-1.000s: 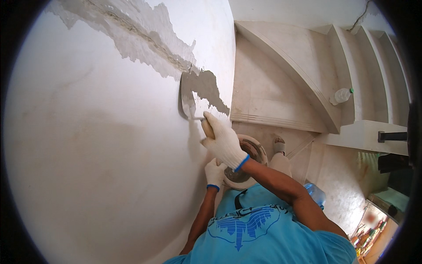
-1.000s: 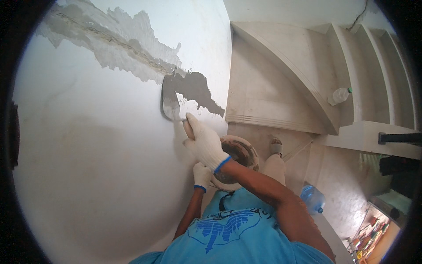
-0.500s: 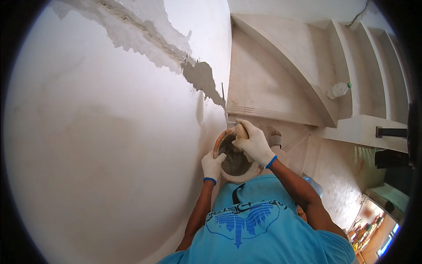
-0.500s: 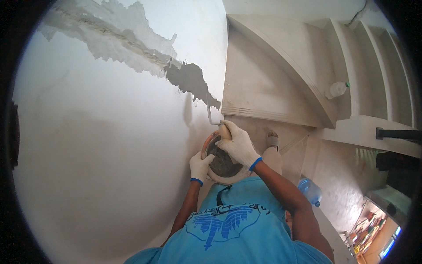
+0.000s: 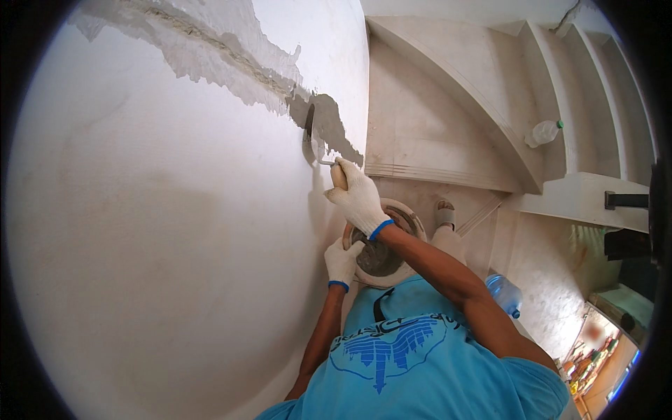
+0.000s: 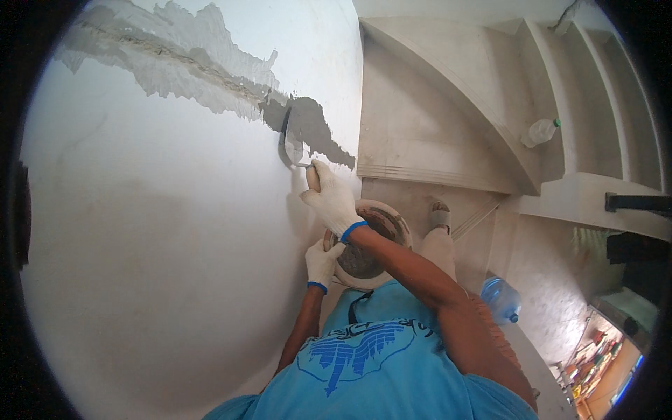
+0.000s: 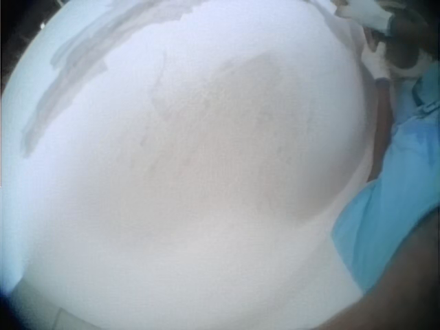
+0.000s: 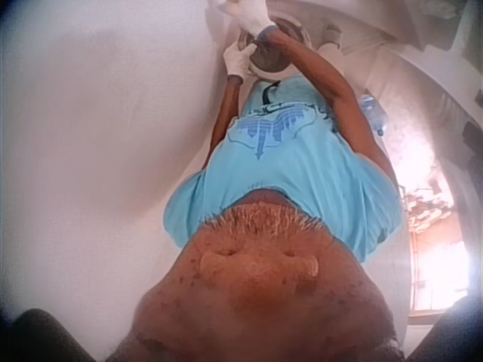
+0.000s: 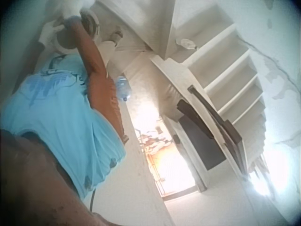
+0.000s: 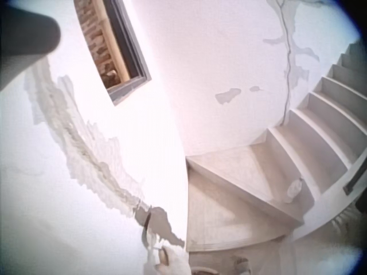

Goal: The person applies plaster to a wall using a trowel and a bucket. They repeatedly scoop plaster from the bucket and spread it onto the wall surface, smoothing it with the trowel.

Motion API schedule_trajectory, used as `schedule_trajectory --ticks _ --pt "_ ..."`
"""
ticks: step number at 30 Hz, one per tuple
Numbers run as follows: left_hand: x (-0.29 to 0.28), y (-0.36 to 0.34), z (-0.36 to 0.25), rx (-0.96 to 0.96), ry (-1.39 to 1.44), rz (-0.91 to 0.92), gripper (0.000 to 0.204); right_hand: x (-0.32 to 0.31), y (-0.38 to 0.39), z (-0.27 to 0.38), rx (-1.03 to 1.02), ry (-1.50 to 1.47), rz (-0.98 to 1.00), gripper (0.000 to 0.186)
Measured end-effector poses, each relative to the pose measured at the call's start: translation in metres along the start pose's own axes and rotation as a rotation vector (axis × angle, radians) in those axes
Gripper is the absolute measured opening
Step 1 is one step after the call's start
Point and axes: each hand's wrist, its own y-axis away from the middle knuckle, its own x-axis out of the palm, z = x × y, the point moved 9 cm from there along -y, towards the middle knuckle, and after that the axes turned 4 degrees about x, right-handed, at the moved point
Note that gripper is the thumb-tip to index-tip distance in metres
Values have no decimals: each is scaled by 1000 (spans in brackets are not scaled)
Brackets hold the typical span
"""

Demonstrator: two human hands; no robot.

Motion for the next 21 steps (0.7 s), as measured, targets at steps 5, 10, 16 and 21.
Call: schedule_trajectory --ticks 5,10,16,21 --pt "-1 -2 10 -17 -35 7 25 20 -6 10 -21 -13 -13 77" --pt "-5 -21 56 236 -196 -41 25 24 25 35 -88 38 62 78" --pt "3 -11 13 88 -52 17 26 -5 31 16 -20 32 99 79" --pt "4 -7 15 -22 8 45 14 -5 -1 21 -18 8 38 79"
